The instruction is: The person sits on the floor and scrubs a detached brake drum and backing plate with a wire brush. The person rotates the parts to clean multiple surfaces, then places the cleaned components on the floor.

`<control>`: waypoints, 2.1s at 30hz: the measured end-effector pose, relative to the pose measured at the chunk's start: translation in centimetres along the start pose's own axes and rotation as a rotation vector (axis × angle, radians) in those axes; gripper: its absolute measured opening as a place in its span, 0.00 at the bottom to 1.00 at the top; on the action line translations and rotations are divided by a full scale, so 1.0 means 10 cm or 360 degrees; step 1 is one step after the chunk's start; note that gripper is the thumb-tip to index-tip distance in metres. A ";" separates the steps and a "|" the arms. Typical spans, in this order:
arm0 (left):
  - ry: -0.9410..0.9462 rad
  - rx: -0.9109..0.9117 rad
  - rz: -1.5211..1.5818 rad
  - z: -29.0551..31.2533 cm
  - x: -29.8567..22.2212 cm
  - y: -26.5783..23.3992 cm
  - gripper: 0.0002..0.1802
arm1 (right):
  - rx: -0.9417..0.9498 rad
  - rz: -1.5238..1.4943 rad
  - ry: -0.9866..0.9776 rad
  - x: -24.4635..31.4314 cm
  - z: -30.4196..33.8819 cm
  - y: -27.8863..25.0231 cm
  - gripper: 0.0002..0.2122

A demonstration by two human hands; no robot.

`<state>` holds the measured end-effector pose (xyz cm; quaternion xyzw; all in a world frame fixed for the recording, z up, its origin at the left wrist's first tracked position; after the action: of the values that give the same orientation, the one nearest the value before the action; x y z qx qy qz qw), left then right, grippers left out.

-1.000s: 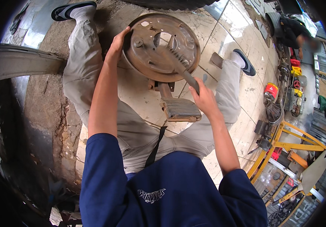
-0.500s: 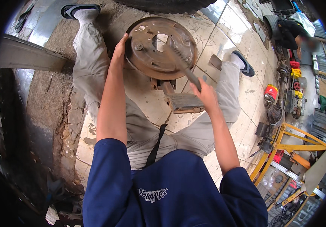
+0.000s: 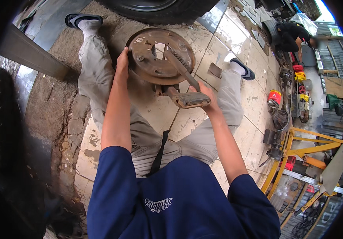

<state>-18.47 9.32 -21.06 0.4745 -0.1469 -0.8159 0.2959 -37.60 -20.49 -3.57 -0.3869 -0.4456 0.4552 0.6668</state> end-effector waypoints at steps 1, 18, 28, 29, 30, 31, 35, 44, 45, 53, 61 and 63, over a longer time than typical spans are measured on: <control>0.0020 -0.0006 -0.0015 0.04 0.00 -0.01 0.36 | -0.0010 -0.0050 -0.0121 -0.02 0.02 0.08 0.17; -0.0126 0.0029 0.0232 0.23 0.12 0.27 0.40 | -0.0126 -0.0154 -0.0559 -0.28 0.19 0.18 0.14; -0.0141 0.0100 0.0384 0.10 0.08 0.05 0.39 | -0.0355 0.0371 -0.0429 -0.16 0.15 0.06 0.18; -0.0115 0.0093 0.0330 0.13 0.09 0.09 0.39 | -0.0458 0.0492 -0.0428 -0.18 0.15 0.05 0.19; -0.0090 0.0086 0.0277 0.15 0.10 0.13 0.39 | -0.0446 0.0540 -0.0372 -0.20 0.17 0.05 0.20; -0.0046 0.0074 0.0219 0.13 0.06 0.11 0.39 | -0.0443 0.0577 -0.0331 -0.12 0.17 0.01 0.21; 0.0000 0.0074 0.0235 0.10 0.06 0.05 0.39 | -0.0276 0.0408 -0.0195 0.05 0.25 -0.01 0.23; 0.0054 0.0053 0.0149 0.05 0.11 0.08 0.39 | -0.0116 -0.0236 -0.0743 -0.44 0.06 0.11 0.23; 0.0028 0.0052 0.0158 0.07 0.09 0.07 0.39 | -0.0161 -0.0149 -0.0590 -0.44 0.03 0.13 0.22; 0.0008 0.0123 0.0247 0.16 0.07 0.10 0.38 | -0.0296 0.0107 -0.0510 -0.29 0.05 0.01 0.19; 0.0028 0.0016 0.0092 0.17 -0.02 -0.01 0.40 | -0.0234 -0.0023 -0.0409 -0.19 0.09 0.10 0.22; 0.0032 0.0000 0.0031 0.33 0.01 0.17 0.41 | -0.0297 0.0030 -0.0168 -0.40 0.08 0.16 0.23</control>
<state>-20.74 7.80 -18.56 0.4811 -0.1484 -0.8083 0.3052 -39.49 -23.71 -5.78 -0.4270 -0.5168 0.4377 0.5992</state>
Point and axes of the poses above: each hand's wrist, its own z-axis away from the middle knuckle, its own y-axis out of the palm, x = y × z, the point moved 1 cm from there along -z, towards the middle knuckle, and after that the axes turned 14 degrees about z, right-handed, at the moved point
